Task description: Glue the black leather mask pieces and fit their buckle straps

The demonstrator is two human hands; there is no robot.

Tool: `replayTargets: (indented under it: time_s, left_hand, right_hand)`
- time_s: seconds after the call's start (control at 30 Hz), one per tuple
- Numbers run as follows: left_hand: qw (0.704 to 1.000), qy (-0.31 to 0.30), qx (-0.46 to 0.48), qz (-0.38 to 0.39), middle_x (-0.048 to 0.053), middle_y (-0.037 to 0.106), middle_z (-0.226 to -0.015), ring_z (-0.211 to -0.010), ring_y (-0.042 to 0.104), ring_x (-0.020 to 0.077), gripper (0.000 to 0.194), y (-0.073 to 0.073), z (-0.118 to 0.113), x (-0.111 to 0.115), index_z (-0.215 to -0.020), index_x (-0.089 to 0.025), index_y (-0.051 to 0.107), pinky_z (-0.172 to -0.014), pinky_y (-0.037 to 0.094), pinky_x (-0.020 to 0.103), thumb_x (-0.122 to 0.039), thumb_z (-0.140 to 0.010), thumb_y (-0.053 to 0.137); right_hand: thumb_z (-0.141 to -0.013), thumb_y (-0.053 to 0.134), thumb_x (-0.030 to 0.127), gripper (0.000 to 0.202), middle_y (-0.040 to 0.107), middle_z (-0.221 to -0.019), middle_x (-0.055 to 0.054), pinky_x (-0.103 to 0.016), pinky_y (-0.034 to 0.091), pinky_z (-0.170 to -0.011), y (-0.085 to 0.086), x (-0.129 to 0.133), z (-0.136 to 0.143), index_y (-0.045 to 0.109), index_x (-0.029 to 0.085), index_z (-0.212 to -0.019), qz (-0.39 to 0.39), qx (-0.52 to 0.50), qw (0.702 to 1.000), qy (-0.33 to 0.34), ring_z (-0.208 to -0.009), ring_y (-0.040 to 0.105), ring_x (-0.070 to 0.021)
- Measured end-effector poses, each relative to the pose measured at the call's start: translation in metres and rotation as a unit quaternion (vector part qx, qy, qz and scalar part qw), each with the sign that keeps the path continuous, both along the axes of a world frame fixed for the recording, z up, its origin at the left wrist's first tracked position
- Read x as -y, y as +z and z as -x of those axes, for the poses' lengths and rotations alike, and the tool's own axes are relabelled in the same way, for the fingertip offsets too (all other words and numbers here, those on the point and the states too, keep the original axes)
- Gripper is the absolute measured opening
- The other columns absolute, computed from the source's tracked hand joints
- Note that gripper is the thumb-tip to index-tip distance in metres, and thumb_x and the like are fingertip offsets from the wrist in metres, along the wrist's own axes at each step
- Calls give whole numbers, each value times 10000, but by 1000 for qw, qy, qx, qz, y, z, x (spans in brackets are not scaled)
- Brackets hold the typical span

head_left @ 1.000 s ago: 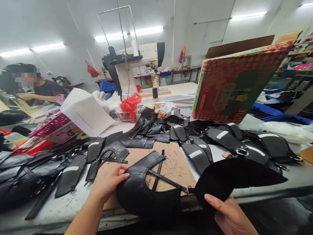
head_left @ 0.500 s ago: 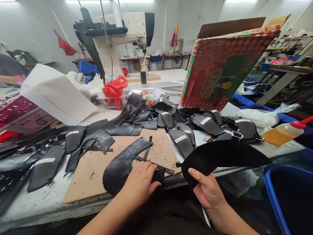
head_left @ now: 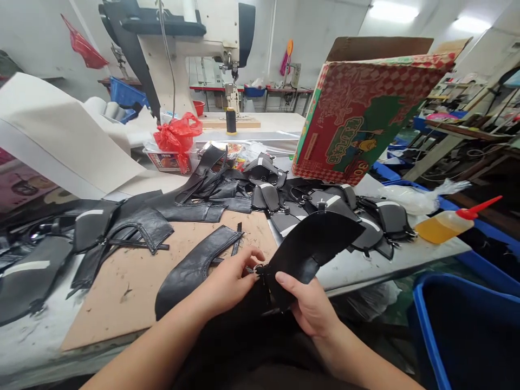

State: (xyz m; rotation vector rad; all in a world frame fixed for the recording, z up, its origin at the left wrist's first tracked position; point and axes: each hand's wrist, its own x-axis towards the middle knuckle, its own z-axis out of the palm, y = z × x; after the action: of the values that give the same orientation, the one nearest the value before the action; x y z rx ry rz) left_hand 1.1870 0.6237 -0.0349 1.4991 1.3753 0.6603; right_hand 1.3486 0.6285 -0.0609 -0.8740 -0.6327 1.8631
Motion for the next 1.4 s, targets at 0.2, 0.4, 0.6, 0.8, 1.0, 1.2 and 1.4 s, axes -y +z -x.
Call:
replayTargets:
  time_s: [0.2, 0.4, 0.6, 0.8, 1.0, 1.2, 1.4]
  left_hand:
    - [998, 14, 64, -12, 0, 583, -824, -715, 524, 137, 232, -3, -2, -2, -801, -187, 546, -668, 395, 248, -81, -640, 417]
    - [996, 19, 75, 36, -37, 495, -693, -605, 476, 124, 164, -8, -2, -3, -767, -203, 461, -561, 356, 235, -147, -614, 472]
    - [995, 39, 93, 28, -35, 496, -633, -635, 527, 153, 94, -10, -4, -5, -665, -206, 426, -602, 390, 268, -206, -611, 503]
    - [986, 53, 153, 41, -44, 564, -592, -609, 577, 142, 71, -4, -8, -5, -634, -208, 434, -557, 408, 237, -164, -592, 471]
    - [984, 58, 167, 38, -51, 567, -599, -598, 553, 120, 76, -6, -6, -2, -644, -199, 462, -553, 390, 219, -134, -609, 480]
    - [986, 54, 156, 27, -46, 535, -627, -609, 500, 114, 68, -12, -3, -2, -660, -193, 466, -570, 368, 228, -143, -637, 506]
    - [980, 63, 189, 33, -51, 505, -645, -625, 468, 104, 107, -6, -4, -2, -665, -189, 451, -590, 369, 224, -147, -595, 520]
  right_hand:
    - [-537, 819, 258, 430, 709, -848, -22, -394, 513, -829, -7, -2, 6, 641, 184, -922, -2, 22, 1000, -22, -821, 653, -232]
    - [-469, 842, 289, 437, 681, -679, -4, -289, 525, -538, -4, 0, 9, 622, 161, -823, 43, 67, 995, -55, -608, 622, -182]
    - [-456, 841, 316, 457, 683, -677, -7, -293, 533, -516, -4, 1, 10, 613, 156, -818, 43, 79, 993, -70, -582, 621, -178]
    - [-495, 823, 312, 392, 680, -679, -5, -326, 553, -580, -8, 1, 11, 619, 158, -792, 22, 86, 993, -78, -605, 633, -188]
    - [-520, 809, 300, 406, 681, -719, 2, -369, 549, -739, -9, 1, 15, 613, 172, -851, 6, 90, 991, -93, -737, 651, -211]
    - [-506, 806, 306, 364, 665, -674, 12, -367, 546, -709, -11, 1, 16, 613, 168, -781, 3, 105, 989, -106, -649, 624, -182]
    - [-554, 778, 315, 365, 695, -789, -19, -367, 535, -728, -18, -2, 17, 641, 167, -858, -47, 147, 981, -117, -744, 639, -215]
